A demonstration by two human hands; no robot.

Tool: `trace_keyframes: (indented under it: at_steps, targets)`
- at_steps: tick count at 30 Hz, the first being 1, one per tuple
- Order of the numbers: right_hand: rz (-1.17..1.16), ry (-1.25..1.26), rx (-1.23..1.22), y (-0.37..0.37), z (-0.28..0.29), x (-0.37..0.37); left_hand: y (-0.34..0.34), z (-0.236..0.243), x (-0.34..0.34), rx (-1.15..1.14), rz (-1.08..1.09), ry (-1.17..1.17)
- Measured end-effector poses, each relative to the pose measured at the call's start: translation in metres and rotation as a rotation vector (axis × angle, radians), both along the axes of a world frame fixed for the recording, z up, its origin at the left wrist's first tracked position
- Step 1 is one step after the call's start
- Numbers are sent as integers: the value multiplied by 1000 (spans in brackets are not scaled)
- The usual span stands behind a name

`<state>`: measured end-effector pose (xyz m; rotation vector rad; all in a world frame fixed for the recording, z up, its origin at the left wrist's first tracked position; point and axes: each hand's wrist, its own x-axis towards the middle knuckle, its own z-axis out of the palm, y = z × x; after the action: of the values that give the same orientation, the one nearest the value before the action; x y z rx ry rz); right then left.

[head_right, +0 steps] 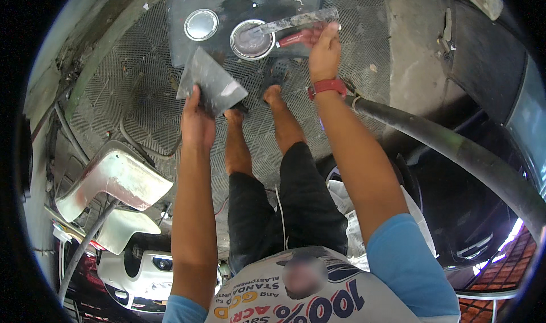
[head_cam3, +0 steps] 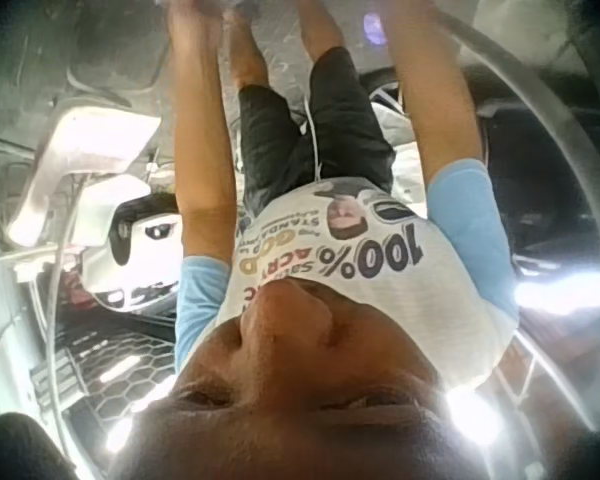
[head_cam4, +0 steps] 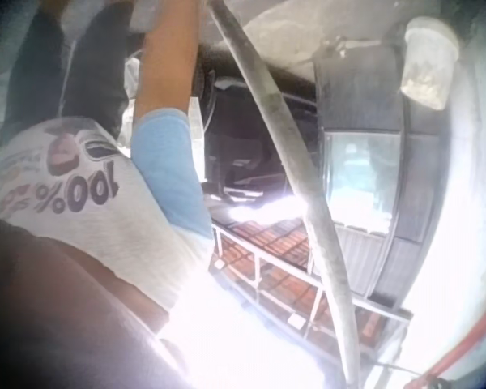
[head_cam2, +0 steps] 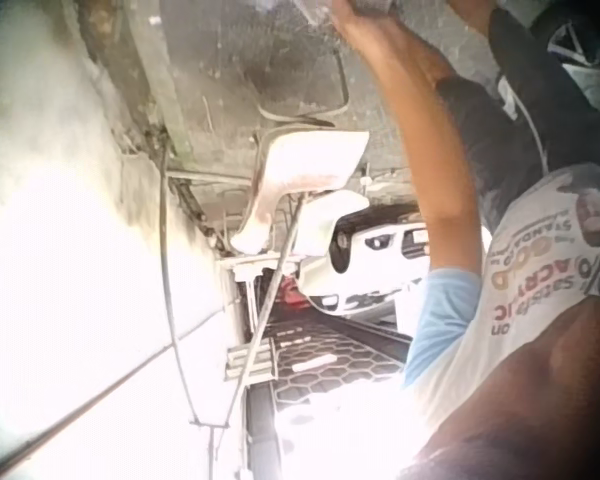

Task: The person sands a car bumper and a detached car part using sandpaper sheets. They rub the sandpaper back and forth on the surfaces of the parts, occasionally switching between sheets and inspecting the work.

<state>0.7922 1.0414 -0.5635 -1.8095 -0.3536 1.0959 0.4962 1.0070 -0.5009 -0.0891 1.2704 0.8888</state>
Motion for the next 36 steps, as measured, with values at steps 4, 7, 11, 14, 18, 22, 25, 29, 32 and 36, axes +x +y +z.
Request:
trace_keyframes:
  at_steps: [4,7,11,14,18,22,25,29,32,36]
  targets:
    - [17,-159,-507,-23,-73,-17,-34,12,-13,-97,24,51]
    - [56,-481,-616,-16,-111,-24,-46,18,-18,-143,18,44]
    - [93,-540,-516,-20,-118,-28,-57,19,-20,-144,-1,54]
    - [61,-163,-312,-34,-96,-34,-60,14,-22,-164,2,55]
    - [223,141,-322,-72,24,-46,-58,8,-20,-144,9,43]
    - [424,250,-385,-90,96,-48,-47,14,-17,-96,-65,36]
    - [453,345,-321,-98,117,-56,-40,22,-15,-74,-130,96]
    - [497,382,-325,-100,130,-61,-38,22,-16,-67,-142,101]
    - [511,374,-275,-99,133,-73,-38,27,-17,-52,-184,85]
    - [583,382,-308,-87,142,-77,-38,30,-17,-65,-269,101]
